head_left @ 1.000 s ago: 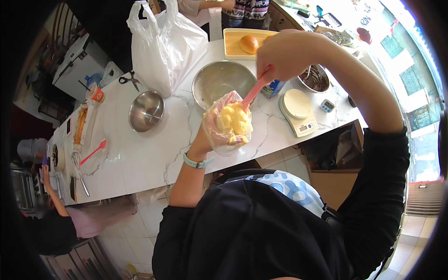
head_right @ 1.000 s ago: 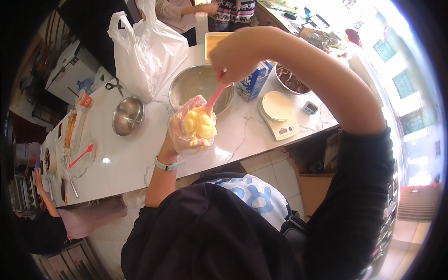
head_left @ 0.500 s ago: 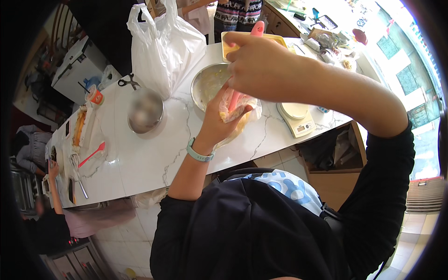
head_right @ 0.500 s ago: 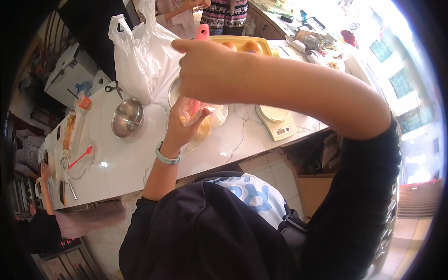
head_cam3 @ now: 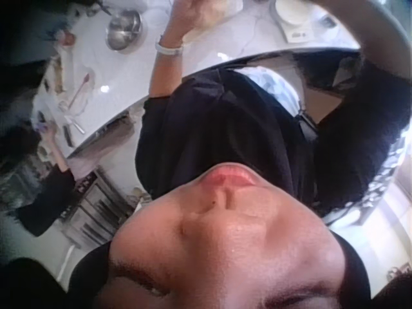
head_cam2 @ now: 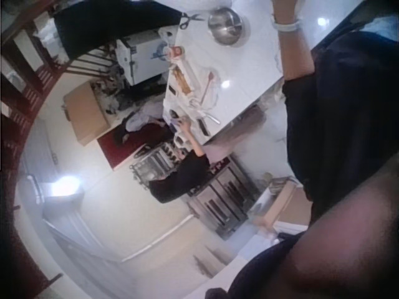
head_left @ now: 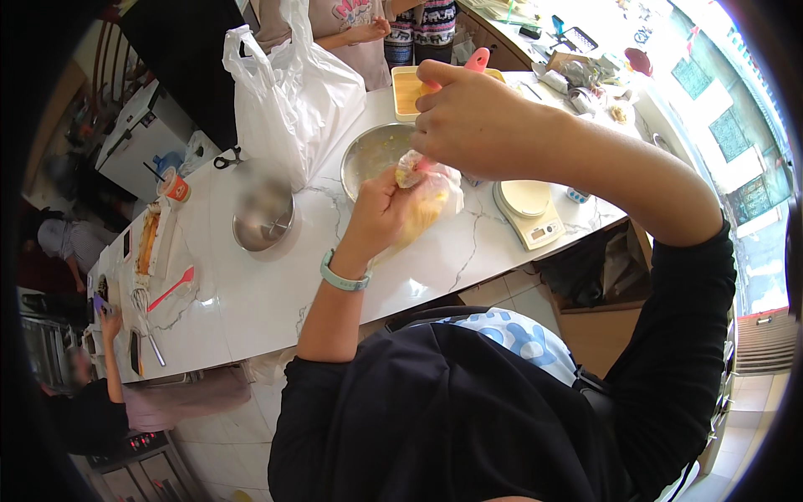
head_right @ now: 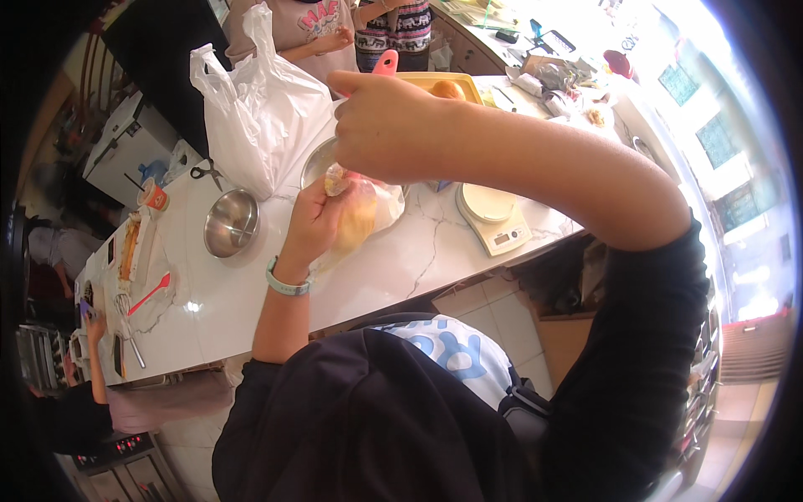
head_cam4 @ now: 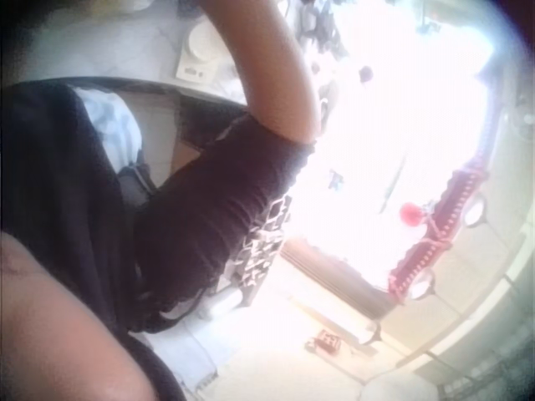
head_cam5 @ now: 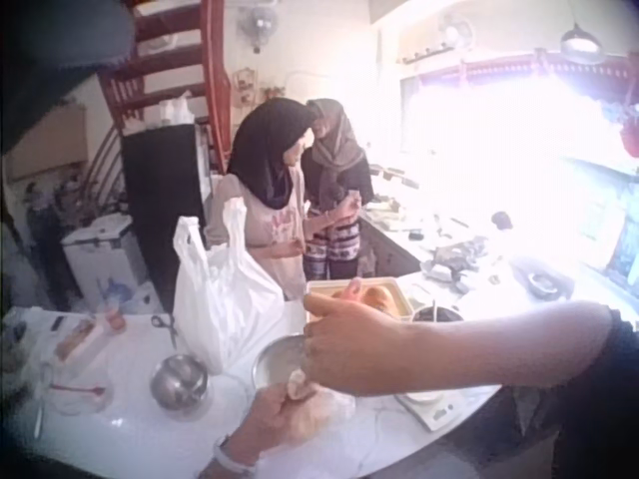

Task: The person opens a milk carton, mixes the batter in a metal bowl using a spatula, and scoops the mixture into a piping bag.

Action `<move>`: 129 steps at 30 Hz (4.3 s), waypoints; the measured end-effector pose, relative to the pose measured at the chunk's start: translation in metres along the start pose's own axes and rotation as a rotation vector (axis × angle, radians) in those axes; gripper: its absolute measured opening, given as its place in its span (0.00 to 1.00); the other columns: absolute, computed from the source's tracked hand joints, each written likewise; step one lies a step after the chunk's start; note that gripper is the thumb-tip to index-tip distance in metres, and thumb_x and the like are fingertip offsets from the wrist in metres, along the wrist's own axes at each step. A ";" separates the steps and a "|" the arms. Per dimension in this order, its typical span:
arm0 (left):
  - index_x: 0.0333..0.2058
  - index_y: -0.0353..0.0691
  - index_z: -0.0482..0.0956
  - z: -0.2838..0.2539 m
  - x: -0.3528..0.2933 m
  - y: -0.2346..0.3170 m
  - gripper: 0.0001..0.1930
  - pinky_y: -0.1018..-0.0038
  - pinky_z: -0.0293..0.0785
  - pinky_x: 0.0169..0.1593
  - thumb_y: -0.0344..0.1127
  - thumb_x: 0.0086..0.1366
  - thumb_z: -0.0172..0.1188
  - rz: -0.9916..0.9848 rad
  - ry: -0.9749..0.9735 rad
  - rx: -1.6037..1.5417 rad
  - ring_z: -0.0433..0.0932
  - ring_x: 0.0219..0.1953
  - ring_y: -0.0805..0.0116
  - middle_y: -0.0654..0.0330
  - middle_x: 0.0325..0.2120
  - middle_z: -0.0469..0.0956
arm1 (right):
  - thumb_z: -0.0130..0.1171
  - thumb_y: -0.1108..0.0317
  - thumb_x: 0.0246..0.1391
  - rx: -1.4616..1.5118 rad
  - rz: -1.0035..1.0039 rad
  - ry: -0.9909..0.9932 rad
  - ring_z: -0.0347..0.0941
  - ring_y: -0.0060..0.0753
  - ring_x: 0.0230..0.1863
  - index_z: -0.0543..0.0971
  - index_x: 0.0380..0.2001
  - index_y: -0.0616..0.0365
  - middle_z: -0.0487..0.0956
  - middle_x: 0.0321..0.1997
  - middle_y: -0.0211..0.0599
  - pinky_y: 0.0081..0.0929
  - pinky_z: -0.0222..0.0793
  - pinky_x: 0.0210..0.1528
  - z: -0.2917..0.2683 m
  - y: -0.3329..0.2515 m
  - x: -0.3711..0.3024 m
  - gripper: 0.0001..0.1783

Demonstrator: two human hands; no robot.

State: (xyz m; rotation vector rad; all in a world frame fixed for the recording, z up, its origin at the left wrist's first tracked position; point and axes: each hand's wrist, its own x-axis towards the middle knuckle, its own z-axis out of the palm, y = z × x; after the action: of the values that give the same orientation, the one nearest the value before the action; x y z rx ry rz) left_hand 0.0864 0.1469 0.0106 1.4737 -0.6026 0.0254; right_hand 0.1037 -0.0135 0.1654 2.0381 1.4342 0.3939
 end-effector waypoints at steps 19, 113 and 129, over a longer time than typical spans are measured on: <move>0.47 0.33 0.74 -0.023 -0.036 0.070 0.14 0.71 0.74 0.31 0.32 0.64 0.53 0.081 -0.338 0.347 0.79 0.24 0.58 0.51 0.26 0.79 | 0.60 0.52 0.47 0.303 0.151 0.170 0.72 0.30 0.24 0.73 0.21 0.51 0.72 0.18 0.27 0.28 0.65 0.32 -0.046 -0.008 -0.059 0.15; 0.38 0.33 0.80 -0.017 0.001 0.011 0.15 0.81 0.71 0.37 0.40 0.69 0.51 0.097 0.457 0.312 0.75 0.31 0.80 0.60 0.31 0.81 | 0.52 0.50 0.60 2.317 0.486 0.238 0.72 0.25 0.50 0.73 0.51 0.66 0.76 0.47 0.36 0.25 0.66 0.56 0.129 -0.068 -0.005 0.28; 0.34 0.32 0.78 -0.050 0.077 0.013 0.14 0.77 0.71 0.33 0.39 0.68 0.52 0.338 0.524 0.509 0.73 0.24 0.72 0.56 0.24 0.78 | 0.53 0.61 0.60 2.485 0.714 0.528 0.76 0.23 0.39 0.73 0.41 0.58 0.76 0.39 0.30 0.25 0.75 0.42 0.136 -0.020 0.003 0.12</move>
State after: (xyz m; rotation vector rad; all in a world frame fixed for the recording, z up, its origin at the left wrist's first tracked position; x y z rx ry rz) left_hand 0.1655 0.1684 0.0537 1.7411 -0.4189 0.8565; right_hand 0.1663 -0.0482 0.0475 4.4701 0.9795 -1.7499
